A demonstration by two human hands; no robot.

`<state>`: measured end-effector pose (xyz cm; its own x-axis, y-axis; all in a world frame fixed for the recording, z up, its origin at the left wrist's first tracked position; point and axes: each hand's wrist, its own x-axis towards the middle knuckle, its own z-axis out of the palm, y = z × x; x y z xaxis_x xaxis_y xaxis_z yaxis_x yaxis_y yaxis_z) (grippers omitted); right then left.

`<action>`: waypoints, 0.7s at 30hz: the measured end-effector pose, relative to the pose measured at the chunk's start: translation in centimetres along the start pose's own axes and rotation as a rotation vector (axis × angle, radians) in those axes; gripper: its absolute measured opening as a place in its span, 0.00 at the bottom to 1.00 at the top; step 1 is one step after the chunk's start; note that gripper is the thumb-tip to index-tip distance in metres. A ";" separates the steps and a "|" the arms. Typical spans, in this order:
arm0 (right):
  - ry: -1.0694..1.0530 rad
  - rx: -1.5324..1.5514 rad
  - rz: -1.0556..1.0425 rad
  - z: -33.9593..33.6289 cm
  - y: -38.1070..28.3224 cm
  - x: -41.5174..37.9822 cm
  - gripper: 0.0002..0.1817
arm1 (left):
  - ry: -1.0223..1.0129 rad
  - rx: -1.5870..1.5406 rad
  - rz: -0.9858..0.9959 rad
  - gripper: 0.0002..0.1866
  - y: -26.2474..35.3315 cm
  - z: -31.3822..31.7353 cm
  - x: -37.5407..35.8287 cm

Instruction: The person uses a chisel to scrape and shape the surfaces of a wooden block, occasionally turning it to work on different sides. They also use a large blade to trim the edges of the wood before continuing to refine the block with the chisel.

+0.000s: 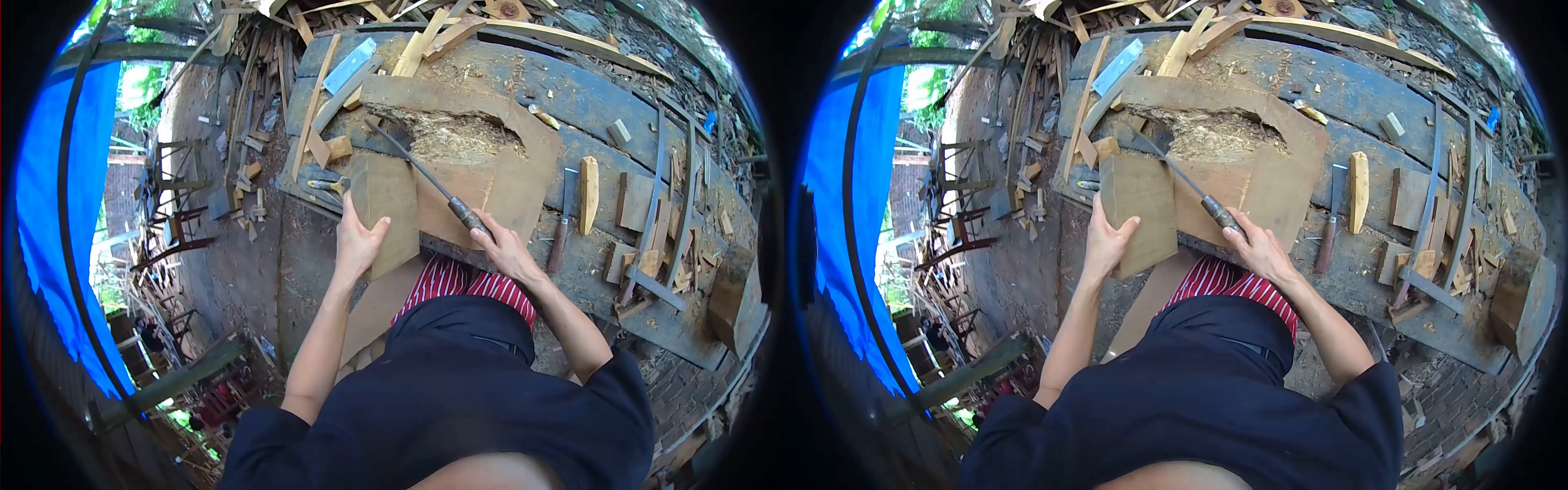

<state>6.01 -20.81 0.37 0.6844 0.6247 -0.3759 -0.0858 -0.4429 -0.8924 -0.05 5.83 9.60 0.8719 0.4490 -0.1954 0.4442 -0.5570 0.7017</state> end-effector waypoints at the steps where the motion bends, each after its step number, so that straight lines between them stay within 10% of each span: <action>1: -0.070 0.054 0.143 -0.8 -0.9 0.1 0.30 | -0.032 0.007 -0.003 0.38 0.1 -0.2 0.4; 8: -0.203 0.156 0.369 -2.9 -0.3 1.9 0.28 | -0.084 0.036 -0.025 0.36 1.3 -0.1 0.6; 21: -0.060 -0.083 0.080 -1.8 -2.9 1.7 0.31 | -0.048 -0.138 -0.085 0.36 0.0 -0.4 0.9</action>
<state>8.68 -19.62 2.73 0.6327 0.6215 -0.4620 -0.0768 -0.5432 -0.8361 0.71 6.51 9.71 0.8425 0.4552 -0.2882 0.4873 -0.4160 0.7678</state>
